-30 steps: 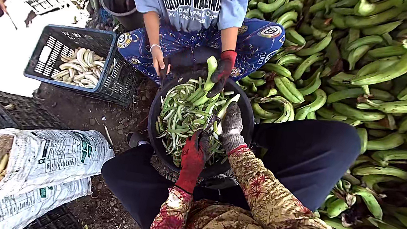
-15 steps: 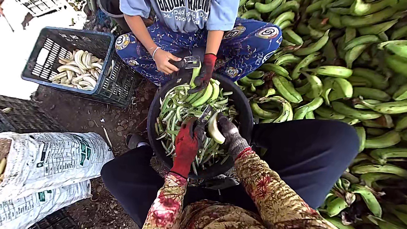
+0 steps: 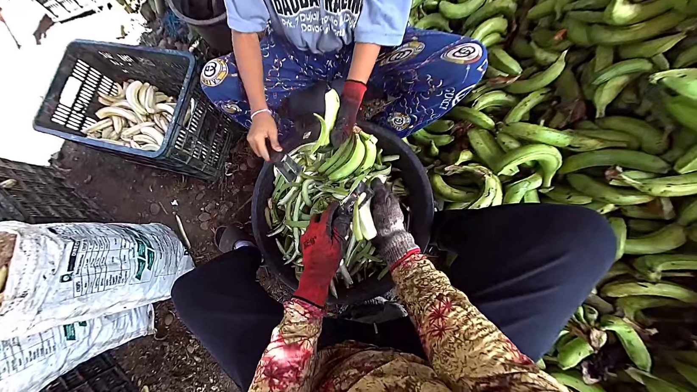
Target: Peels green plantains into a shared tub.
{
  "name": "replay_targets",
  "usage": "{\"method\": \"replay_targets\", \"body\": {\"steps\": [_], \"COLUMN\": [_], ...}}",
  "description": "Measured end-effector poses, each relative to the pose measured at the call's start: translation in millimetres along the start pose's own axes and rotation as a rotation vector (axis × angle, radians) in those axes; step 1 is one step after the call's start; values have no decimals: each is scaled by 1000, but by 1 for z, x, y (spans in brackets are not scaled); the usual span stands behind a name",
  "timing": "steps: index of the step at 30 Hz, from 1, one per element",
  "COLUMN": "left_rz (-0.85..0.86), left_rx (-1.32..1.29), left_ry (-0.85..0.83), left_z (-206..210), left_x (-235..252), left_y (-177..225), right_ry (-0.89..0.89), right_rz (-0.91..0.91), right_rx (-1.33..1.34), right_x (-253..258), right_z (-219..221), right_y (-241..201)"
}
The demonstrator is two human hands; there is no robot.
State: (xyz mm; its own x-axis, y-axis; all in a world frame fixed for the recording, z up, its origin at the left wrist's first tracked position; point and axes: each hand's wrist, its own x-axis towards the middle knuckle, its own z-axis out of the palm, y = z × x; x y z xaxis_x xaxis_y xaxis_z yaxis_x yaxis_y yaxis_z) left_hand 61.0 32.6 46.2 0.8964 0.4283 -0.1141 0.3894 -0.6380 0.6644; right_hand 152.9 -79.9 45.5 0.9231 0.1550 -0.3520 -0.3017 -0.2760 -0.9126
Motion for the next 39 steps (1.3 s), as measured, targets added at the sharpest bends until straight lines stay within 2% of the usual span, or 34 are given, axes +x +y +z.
{"method": "replay_targets", "body": {"steps": [2, 4, 6, 7, 9, 12, 14, 16, 19, 24, 28, 31, 33, 35, 39], "left_rz": [-23, -43, -49, -54, -39, 106, 260, 381, 428, 311, 148, 12, -68, -105, -165], "left_rx": [25, 74, 108, 106, 71, 34, 55, 115, 162, 162, 110, 102, 102, 81, 99], "left_ry": [-66, -114, -82, -73, -86, -66, -32, 29, 125, 130, 6, -113, -183, -212, -142], "left_z": [-8, -13, -13, -14, -14, -7, 0, 3, 5, 9, 2, -7, -10, -10, -3], "left_x": [19, 35, 43, 43, 38, 11, -9, -24, -29, -17, 3, 21, 31, 33, 33], "left_y": [-8, -17, -22, -22, -15, -7, -6, -7, -10, -5, 0, 1, -4, -7, -18], "right_ry": [-276, -509, -639, -630, -504, -323, -319, -267, -209, -190, -204, -311, -384, -436, -565], "right_rz": [-47, 35, 143, 183, 274, 394, 385, 458, 536, 485, 203, 50, 81, 158, 220], "right_rx": [-12, 38, 80, 96, 204, 486, 638, 725, 792, 667, 380, 204, 121, 157, 194], "right_x": [-5, -5, -7, -5, 3, 12, 10, 4, 2, 3, -9, -18, -23, -20, -15], "right_z": [-11, -20, -24, -24, -22, -22, -32, -36, -37, -14, -11, -19, -23, -26, -32], "right_y": [5, 6, 1, 3, 9, 13, 14, 3, -3, 9, 16, 12, 7, 8, 8]}}
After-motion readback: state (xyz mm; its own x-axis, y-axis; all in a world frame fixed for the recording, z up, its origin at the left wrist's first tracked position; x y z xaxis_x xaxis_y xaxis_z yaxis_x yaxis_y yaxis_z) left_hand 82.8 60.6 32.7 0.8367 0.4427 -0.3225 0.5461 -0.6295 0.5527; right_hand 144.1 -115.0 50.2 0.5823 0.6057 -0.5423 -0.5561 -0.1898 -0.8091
